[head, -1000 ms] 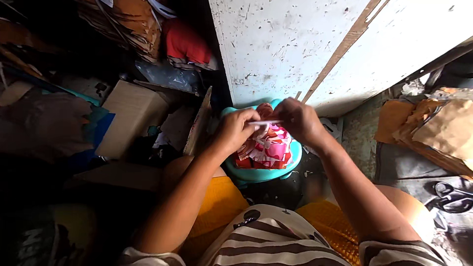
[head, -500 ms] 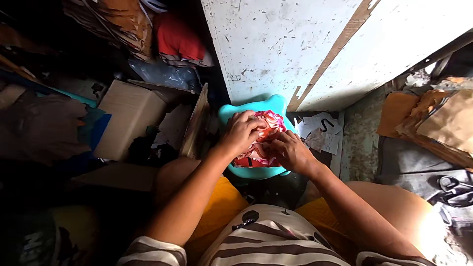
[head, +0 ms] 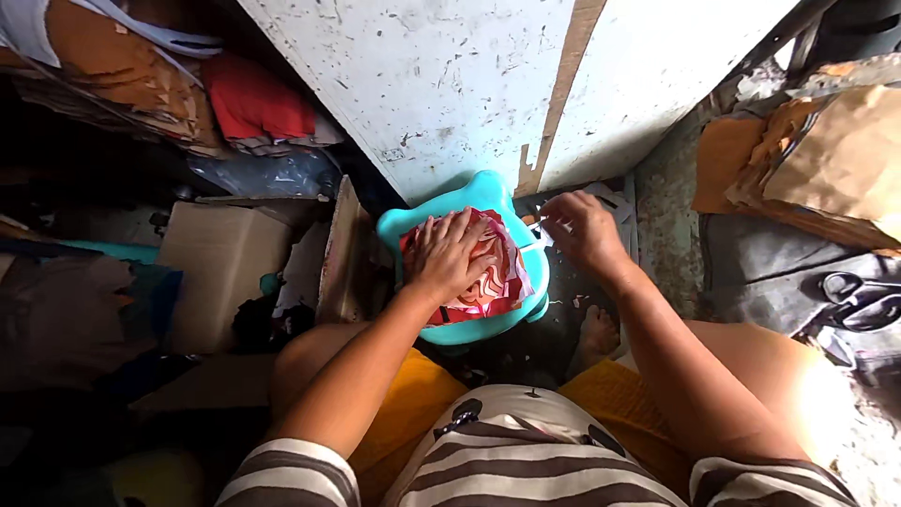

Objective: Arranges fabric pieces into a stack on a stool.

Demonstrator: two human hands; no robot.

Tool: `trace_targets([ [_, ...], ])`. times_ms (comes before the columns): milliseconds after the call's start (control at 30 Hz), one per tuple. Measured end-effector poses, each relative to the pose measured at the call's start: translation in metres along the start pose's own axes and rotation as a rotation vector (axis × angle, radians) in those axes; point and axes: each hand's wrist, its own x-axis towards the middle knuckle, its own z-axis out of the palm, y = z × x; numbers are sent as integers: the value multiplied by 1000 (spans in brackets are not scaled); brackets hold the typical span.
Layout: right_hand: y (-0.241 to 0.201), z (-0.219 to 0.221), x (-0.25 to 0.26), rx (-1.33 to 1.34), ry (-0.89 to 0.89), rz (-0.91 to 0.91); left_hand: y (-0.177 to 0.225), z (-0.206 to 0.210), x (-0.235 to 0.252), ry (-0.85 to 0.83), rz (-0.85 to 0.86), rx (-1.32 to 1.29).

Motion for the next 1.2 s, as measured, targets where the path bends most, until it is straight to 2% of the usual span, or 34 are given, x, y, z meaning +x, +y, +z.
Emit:
trace_targets([
  [133, 0, 25, 5, 48, -129, -41, -6, -33, -4, -29, -59, -216],
  [200, 4, 25, 7, 59, -110, -52, -15, -50, -3, 89, -113, -320],
  [300, 9, 9, 16, 85, -82, 27, -23, -61, -1, 202, -155, -306],
  [467, 23, -26, 36, 141, -17, 167, -7, -31, 6, 50, -72, -142],
  [567, 51, -42, 46, 271, 129, 320, -4, -10, 12, -56, -62, -78],
  [633, 81, -41, 51, 381, 271, 422, -8, -4, 14, -59, -55, -88],
  [700, 117, -28, 52, 421, 369, 515, -13, -2, 13, -59, -41, -110],
  [767, 151, -5, 48, 392, 361, 622, -18, 0, 13, -45, -28, -145],
  [900, 196, 66, 34, 309, 131, 833, -19, 7, 15, -8, -16, -146],
  [1067, 233, 171, 21, 241, -305, 916, -21, 6, 19, 7, -27, -181],
  [1133, 240, 195, 21, 202, -471, 960, -20, 6, 18, 19, -30, -173],
  [1200, 243, 207, 22, 181, -565, 980, -20, 5, 18, 16, -34, -167],
])
